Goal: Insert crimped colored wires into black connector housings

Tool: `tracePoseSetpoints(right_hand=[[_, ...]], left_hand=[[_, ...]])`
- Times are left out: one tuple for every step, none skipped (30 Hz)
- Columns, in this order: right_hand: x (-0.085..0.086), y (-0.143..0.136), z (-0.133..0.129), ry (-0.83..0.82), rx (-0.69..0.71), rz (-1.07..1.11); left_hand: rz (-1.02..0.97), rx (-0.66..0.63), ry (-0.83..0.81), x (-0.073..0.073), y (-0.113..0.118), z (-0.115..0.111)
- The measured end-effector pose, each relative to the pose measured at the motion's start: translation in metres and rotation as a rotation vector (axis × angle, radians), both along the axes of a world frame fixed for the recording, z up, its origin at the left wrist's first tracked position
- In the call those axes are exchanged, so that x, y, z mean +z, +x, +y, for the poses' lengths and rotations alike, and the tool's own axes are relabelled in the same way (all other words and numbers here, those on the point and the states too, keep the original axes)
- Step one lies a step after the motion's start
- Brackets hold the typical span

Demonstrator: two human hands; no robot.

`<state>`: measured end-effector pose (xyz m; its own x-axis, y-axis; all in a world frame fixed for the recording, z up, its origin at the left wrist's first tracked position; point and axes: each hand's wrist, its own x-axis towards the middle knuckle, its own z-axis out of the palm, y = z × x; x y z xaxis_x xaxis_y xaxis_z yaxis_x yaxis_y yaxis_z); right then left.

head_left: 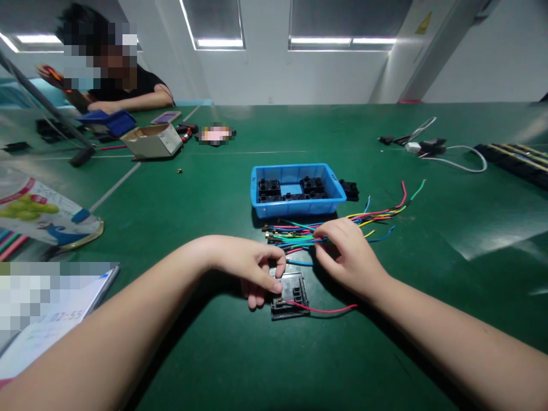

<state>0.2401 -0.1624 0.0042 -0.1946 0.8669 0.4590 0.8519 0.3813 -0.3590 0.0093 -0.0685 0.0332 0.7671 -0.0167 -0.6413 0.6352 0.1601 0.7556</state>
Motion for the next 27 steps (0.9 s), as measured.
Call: tracePoseSetpoints(right_hand=[[-0.001,-0.001,0.0,0.007,-0.02,-0.024],[-0.002,-0.001,0.0,0.015,-0.053,-0.041],[-0.002,-0.001,-0.001,0.023,-0.094,-0.052],[-0.003,-0.001,-0.001,0.028,-0.134,-0.06],[-0.004,-0.001,-0.001,0.024,-0.169,-0.069],[-0.005,0.0,-0.001,0.014,-0.197,-0.082],[-0.006,0.002,0.0,-0.001,-0.219,-0.101],[-0.007,0.003,0.001,-0.02,-0.235,-0.12],[-0.008,0.005,0.002,-0.039,-0.244,-0.138],[-0.01,0.006,0.003,-0.057,-0.25,-0.152],[-0.011,0.008,0.004,-0.069,-0.256,-0.161],[-0.011,0.009,0.005,-0.079,-0.258,-0.164],[-0.011,0.009,0.005,-0.085,-0.257,-0.162],[-0.011,0.01,0.006,-0.09,-0.255,-0.153],[-0.011,0.01,0.006,-0.091,-0.252,-0.138],[-0.01,0.01,0.006,-0.087,-0.249,-0.117],[-0.008,0.01,0.006,-0.078,-0.246,-0.094],[-0.007,0.01,0.005,-0.066,-0.243,-0.07],[-0.006,0.01,0.005,-0.052,-0.242,-0.045],[-0.006,0.01,0.005,-0.036,-0.242,-0.019],[-0.005,0.011,0.005,-0.021,-0.243,0.006],[-0.005,0.011,0.005,-0.008,-0.246,0.031],[-0.006,0.011,0.006,0.002,-0.248,0.052],[-0.006,0.011,0.006,0.007,-0.252,0.068],[-0.007,0.011,0.007,0.005,-0.253,0.074],[-0.007,0.012,0.007,-0.004,-0.25,0.073],[-0.008,0.012,0.008,-0.018,-0.243,0.071]], left_hand=[[-0.002,0.003,-0.004,-0.001,0.0,0.0],[-0.001,0.004,-0.008,-0.001,0.0,0.0],[0.002,0.004,-0.012,-0.001,0.0,0.0],[0.007,0.002,-0.016,-0.001,-0.001,0.0],[0.009,0.0,-0.019,0.0,-0.001,0.0],[0.007,-0.004,-0.019,0.001,-0.001,0.001],[0.001,-0.012,-0.018,0.001,-0.001,0.001],[-0.01,-0.021,-0.012,0.002,-0.002,0.001],[-0.021,-0.03,-0.007,0.003,-0.003,0.002],[-0.029,-0.035,-0.001,0.004,-0.004,0.002],[-0.034,-0.038,0.005,0.006,-0.004,0.003],[-0.037,-0.038,0.014,0.008,-0.005,0.003],[-0.039,-0.035,0.03,0.01,-0.005,0.004],[-0.042,-0.026,0.057,0.012,-0.006,0.005],[-0.049,-0.013,0.094,0.014,-0.005,0.006],[-0.061,-0.001,0.137,0.016,-0.005,0.007],[-0.076,0.012,0.182,0.017,-0.004,0.007],[-0.089,0.03,0.232,0.018,-0.003,0.008],[-0.101,0.056,0.289,0.018,-0.002,0.008],[-0.116,0.095,0.359,0.018,0.0,0.008],[-0.137,0.148,0.456,0.017,0.002,0.007],[-0.158,0.208,0.592,0.015,0.004,0.006],[-0.174,0.259,0.763,0.013,0.006,0.005],[-0.184,0.289,0.96,0.01,0.009,0.003],[-0.181,0.288,1.168,0.007,0.011,0.001],[-0.172,0.256,1.358,0.004,0.013,-0.002],[-0.169,0.191,1.511,0.002,0.016,-0.004]])
